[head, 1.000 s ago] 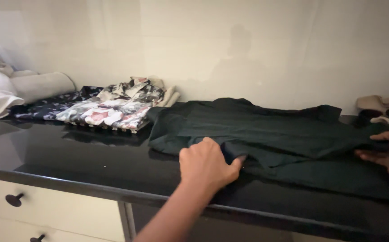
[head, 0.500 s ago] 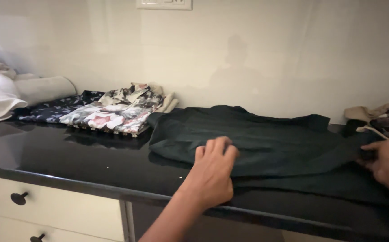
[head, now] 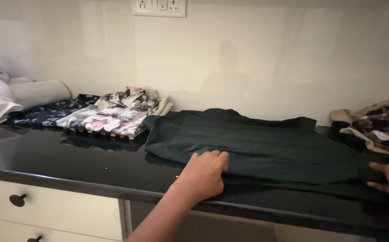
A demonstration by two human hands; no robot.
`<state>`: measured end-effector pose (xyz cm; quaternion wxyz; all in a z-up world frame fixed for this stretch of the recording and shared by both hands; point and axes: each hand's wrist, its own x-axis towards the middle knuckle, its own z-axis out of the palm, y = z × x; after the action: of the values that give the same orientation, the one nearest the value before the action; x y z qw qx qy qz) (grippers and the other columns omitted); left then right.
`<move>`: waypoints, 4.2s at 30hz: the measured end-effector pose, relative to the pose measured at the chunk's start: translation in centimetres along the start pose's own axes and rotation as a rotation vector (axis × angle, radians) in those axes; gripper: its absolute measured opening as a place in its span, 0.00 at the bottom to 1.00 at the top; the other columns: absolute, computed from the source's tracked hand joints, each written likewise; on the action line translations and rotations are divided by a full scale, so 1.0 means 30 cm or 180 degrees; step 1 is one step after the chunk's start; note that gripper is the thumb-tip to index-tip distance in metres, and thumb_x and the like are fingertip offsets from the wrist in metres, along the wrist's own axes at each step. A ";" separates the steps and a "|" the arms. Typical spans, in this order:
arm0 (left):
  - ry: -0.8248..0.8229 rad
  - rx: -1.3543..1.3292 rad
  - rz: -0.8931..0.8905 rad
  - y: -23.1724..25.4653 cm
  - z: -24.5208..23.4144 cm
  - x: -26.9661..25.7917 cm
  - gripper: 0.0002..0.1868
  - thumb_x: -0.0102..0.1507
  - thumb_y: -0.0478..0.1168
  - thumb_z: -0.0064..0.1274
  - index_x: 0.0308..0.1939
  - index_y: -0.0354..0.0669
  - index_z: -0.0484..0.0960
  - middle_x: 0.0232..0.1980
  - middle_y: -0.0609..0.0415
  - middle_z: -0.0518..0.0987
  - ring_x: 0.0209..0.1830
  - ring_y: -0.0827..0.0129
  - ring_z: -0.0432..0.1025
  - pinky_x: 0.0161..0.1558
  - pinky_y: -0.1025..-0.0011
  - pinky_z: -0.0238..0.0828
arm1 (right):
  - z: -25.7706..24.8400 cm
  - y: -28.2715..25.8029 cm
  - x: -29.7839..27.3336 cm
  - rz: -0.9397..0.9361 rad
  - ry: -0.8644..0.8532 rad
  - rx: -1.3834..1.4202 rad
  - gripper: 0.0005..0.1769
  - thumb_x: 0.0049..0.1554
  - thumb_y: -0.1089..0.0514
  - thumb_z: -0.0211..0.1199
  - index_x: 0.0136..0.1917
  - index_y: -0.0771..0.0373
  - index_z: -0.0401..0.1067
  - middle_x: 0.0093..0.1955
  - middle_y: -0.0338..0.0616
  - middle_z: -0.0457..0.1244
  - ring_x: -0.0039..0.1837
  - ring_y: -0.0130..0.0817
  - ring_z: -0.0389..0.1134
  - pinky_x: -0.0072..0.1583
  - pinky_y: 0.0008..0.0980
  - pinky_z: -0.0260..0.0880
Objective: Folding a dark green garment on a black countertop next to other folded items.
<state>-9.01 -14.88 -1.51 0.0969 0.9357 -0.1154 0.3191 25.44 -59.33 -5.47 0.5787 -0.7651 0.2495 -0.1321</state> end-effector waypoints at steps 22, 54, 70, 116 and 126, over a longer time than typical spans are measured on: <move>-0.1778 -0.0338 -0.0566 0.018 -0.123 0.046 0.31 0.60 0.52 0.42 0.68 0.55 0.71 0.70 0.52 0.72 0.78 0.51 0.51 0.72 0.42 0.38 | 0.006 -0.025 -0.055 -0.3871 0.0516 -0.2783 0.20 0.43 0.60 0.76 0.51 0.63 0.80 0.46 0.48 0.71 0.47 0.38 0.74 0.53 0.35 0.75; -0.1660 0.0942 -0.2019 -0.555 -0.081 -0.042 0.38 0.68 0.69 0.25 0.82 0.73 0.44 0.87 0.61 0.32 0.87 0.62 0.25 0.80 0.45 0.24 | 0.086 0.019 -0.240 -0.2238 -0.0478 -0.6073 0.46 0.59 0.17 0.43 0.85 0.14 0.31 0.76 0.55 0.55 0.76 0.54 0.60 0.75 0.50 0.64; -0.1908 0.0997 -0.2002 -0.429 -0.166 -0.120 0.41 0.67 0.72 0.21 0.82 0.71 0.43 0.87 0.60 0.36 0.87 0.61 0.26 0.80 0.46 0.22 | 0.008 0.094 -0.108 -0.2974 -0.0826 -0.6446 0.49 0.57 0.14 0.49 0.80 0.10 0.23 0.86 0.66 0.35 0.81 0.60 0.49 0.77 0.51 0.52; 0.0460 0.0477 0.0964 0.092 0.265 -0.161 0.09 0.64 0.40 0.54 0.35 0.38 0.77 0.33 0.44 0.77 0.30 0.56 0.77 0.26 0.60 0.74 | 0.786 -0.295 -1.337 -0.4292 -0.3893 -0.1340 0.11 0.51 0.56 0.72 0.44 0.65 0.78 0.37 0.42 0.71 0.42 0.30 0.70 0.47 0.34 0.72; 0.0129 -0.0255 0.0975 0.017 0.091 -0.101 0.10 0.66 0.41 0.51 0.32 0.44 0.84 0.29 0.47 0.80 0.30 0.55 0.78 0.30 0.52 0.74 | 0.757 -0.306 -1.295 -0.3993 -0.4004 -0.0976 0.11 0.55 0.54 0.70 0.43 0.64 0.81 0.37 0.41 0.73 0.41 0.26 0.70 0.46 0.31 0.72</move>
<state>-9.91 -15.59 -5.45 0.0867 0.8959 -0.2674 0.3441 6.03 -18.08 -0.07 0.3215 -0.7604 -0.5616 0.0542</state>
